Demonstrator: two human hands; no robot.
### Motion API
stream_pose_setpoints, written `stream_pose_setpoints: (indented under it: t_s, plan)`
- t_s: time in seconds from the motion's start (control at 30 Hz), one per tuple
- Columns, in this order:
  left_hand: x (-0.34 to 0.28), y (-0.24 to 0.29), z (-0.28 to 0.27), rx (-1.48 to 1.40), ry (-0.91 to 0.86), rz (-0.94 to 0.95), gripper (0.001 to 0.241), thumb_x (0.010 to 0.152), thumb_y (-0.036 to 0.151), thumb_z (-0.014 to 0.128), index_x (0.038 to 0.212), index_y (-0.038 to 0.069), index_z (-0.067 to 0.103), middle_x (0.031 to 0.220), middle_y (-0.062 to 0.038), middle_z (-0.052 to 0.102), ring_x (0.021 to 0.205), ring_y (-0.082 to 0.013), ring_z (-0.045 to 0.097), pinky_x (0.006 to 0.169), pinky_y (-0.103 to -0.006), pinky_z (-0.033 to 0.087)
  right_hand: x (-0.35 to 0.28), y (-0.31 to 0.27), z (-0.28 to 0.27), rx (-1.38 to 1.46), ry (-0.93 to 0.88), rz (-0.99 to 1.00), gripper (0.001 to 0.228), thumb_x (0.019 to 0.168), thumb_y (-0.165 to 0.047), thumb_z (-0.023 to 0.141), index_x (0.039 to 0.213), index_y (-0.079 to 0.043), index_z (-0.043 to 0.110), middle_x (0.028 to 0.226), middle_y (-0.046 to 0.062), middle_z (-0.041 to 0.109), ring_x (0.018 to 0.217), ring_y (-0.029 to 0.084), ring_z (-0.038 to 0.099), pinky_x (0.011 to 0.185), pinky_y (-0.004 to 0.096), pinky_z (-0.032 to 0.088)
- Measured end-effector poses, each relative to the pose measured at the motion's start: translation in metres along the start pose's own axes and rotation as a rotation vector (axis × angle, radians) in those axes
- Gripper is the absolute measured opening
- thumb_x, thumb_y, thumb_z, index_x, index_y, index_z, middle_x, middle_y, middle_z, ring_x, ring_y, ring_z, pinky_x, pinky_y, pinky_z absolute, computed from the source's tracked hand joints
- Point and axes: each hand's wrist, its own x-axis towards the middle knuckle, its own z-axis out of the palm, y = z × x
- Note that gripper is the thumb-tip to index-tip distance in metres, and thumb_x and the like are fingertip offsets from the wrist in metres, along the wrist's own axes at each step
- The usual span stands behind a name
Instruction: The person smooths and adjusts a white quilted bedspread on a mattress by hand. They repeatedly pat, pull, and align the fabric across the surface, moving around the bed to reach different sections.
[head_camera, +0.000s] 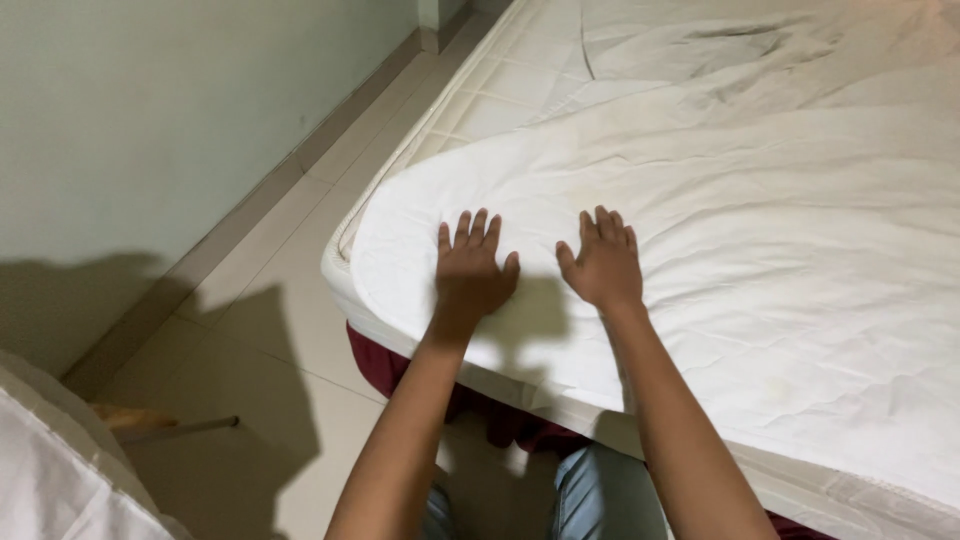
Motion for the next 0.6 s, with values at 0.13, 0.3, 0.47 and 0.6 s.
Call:
stream_pose_setpoints:
  t_s: [0.13,0.3,0.47,0.6]
  plan:
    - [0.018,0.010,0.014,0.046,-0.156,-0.052,0.072,0.090,0.044,0.050,0.149,0.003,0.046,0.158,-0.020,0.039,0.149,-0.0389,0.029,0.120,-0.0620,0.012,0.001,0.007,-0.007,0.033,-0.022,-0.004,0.076,0.100,-0.053,0.047,0.154,-0.001,0.042,0.164,0.025,0.032,0.154,0.040,0.023,0.124,0.053,0.017]
    - [0.027,0.069,0.062,0.065,-0.174,-0.007,0.073,0.094,0.043,0.047,0.150,-0.002,0.044,0.162,-0.022,0.037,0.153,-0.0414,0.026,0.122,-0.0622,0.011,-0.023,0.049,-0.060,0.091,0.134,-0.011,0.055,0.093,-0.037,0.061,0.130,0.003,0.059,0.137,0.026,0.057,0.131,0.043,0.047,0.107,0.055,0.037]
    - [0.022,0.139,0.075,-0.192,-0.218,0.109,0.071,0.096,0.044,0.048,0.153,0.001,0.046,0.163,-0.020,0.038,0.155,-0.0406,0.028,0.125,-0.0619,0.012,-0.052,0.119,-0.080,0.014,0.170,0.117,0.040,0.093,-0.029,0.063,0.111,0.006,0.068,0.115,0.026,0.070,0.114,0.042,0.061,0.096,0.054,0.049]
    - [0.019,0.159,0.059,-0.156,-0.263,0.167,0.067,0.094,0.048,0.051,0.152,0.015,0.048,0.162,-0.018,0.037,0.152,-0.0438,0.024,0.122,-0.0643,0.009,-0.067,0.168,-0.052,-0.055,0.174,0.155,0.053,0.100,-0.037,0.059,0.132,0.005,0.061,0.138,0.029,0.059,0.135,0.042,0.051,0.111,0.053,0.040]
